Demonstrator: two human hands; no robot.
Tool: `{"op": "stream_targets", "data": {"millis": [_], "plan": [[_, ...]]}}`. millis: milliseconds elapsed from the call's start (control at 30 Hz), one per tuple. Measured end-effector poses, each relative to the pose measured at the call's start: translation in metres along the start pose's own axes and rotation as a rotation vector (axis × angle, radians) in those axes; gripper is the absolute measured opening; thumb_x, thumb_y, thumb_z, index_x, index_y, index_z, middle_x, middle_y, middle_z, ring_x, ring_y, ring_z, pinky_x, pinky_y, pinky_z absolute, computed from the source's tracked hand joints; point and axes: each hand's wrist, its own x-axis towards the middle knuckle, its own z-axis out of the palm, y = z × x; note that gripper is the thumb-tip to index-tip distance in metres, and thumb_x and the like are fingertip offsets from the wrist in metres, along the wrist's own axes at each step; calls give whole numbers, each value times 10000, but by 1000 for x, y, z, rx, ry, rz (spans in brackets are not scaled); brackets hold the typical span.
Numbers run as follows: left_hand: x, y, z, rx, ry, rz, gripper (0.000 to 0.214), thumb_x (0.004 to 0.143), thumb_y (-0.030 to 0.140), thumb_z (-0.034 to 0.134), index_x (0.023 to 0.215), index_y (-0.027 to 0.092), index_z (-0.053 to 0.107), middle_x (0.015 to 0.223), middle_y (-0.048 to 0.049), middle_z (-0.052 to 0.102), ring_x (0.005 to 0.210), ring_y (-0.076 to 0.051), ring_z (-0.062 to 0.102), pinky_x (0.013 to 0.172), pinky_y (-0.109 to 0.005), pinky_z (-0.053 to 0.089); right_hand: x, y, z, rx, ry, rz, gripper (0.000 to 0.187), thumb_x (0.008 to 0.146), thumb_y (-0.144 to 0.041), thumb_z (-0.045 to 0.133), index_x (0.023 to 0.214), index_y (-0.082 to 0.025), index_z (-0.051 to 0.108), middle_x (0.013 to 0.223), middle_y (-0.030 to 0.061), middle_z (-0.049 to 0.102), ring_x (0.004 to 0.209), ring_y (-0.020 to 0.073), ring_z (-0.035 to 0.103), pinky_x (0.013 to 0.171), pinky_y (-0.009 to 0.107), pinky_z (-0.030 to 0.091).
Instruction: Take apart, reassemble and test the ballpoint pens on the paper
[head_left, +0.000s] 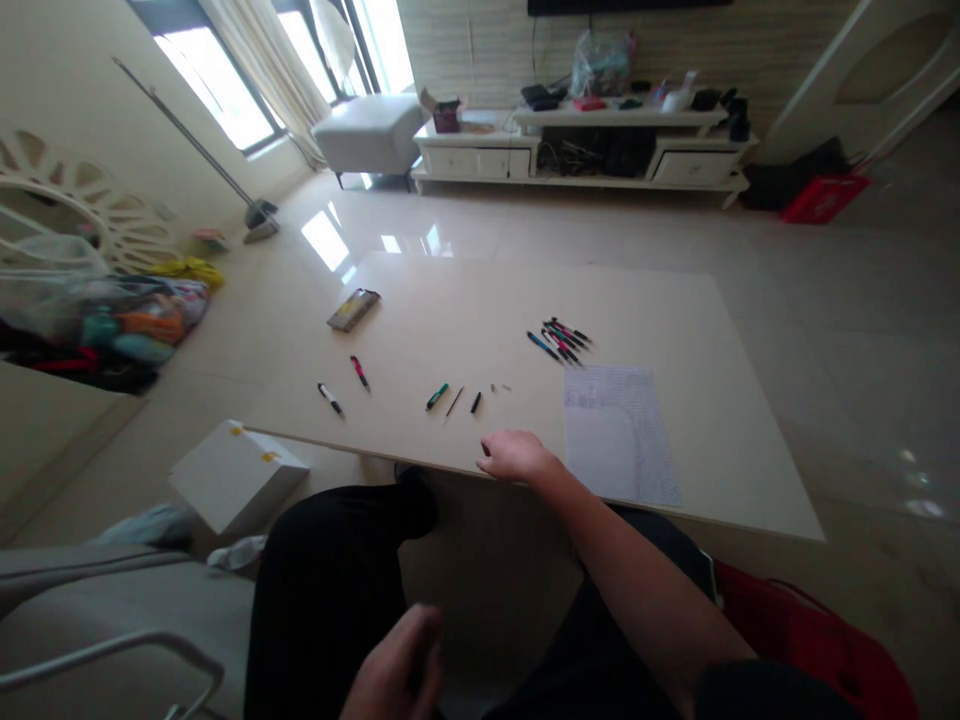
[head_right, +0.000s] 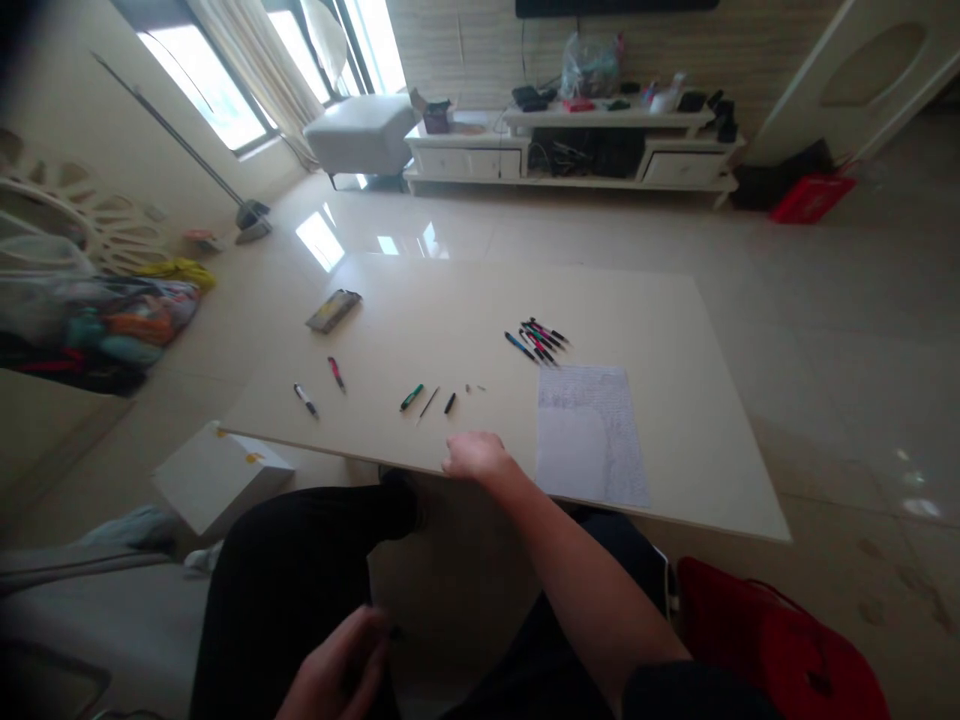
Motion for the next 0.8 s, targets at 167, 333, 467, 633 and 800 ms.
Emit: {"op": "stream_targets", "data": {"millis": [167, 333, 467, 633, 800], "plan": [[200, 62, -21, 83, 149, 299, 123, 872, 228, 507, 949, 272, 592, 946, -59, 672, 812, -211, 643, 773, -382, 535, 3, 20, -9, 12, 73, 88, 339, 941, -421, 486, 1093, -210, 702, 1128, 142, 739, 1017, 261, 703, 794, 328, 504], [339, 33, -99, 245, 278, 177, 187, 813, 188, 615, 999, 194, 601, 1021, -67, 649, 830, -172, 613, 800, -326, 503, 2, 39, -9, 49, 40, 154, 342, 940, -456, 477, 1005, -216, 713, 1048, 131, 750, 943, 263, 711, 731, 324, 484], [370, -17, -116, 409, 99, 23, 253, 777, 344, 737, 933, 181, 622, 989, -79, 641, 888, -208, 609, 791, -316, 487, 13, 46, -11, 42, 25, 200, 339, 938, -455, 478, 997, -218, 713, 1032, 129, 751, 935, 264, 708, 726, 324, 477], [381, -40, -102, 430, 41, 11, 146, 754, 261, 734, 813, 190, 621, 956, -85, 624, 859, -213, 598, 788, -316, 472, 34, 43, -17, 70, 34, 196, 341, 944, -475, 472, 992, -228, 702, 1025, 111, 753, 918, 259, 709, 706, 319, 466], [384, -29, -109, 395, 99, 55, 50, 886, 239, 549, 867, 193, 558, 974, -85, 616, 917, -202, 574, 832, -315, 454, 44, 36, -19, 95, 22, 186, 337, 949, -465, 461, 1034, -236, 694, 1053, 111, 748, 925, 258, 703, 729, 330, 473]]}}
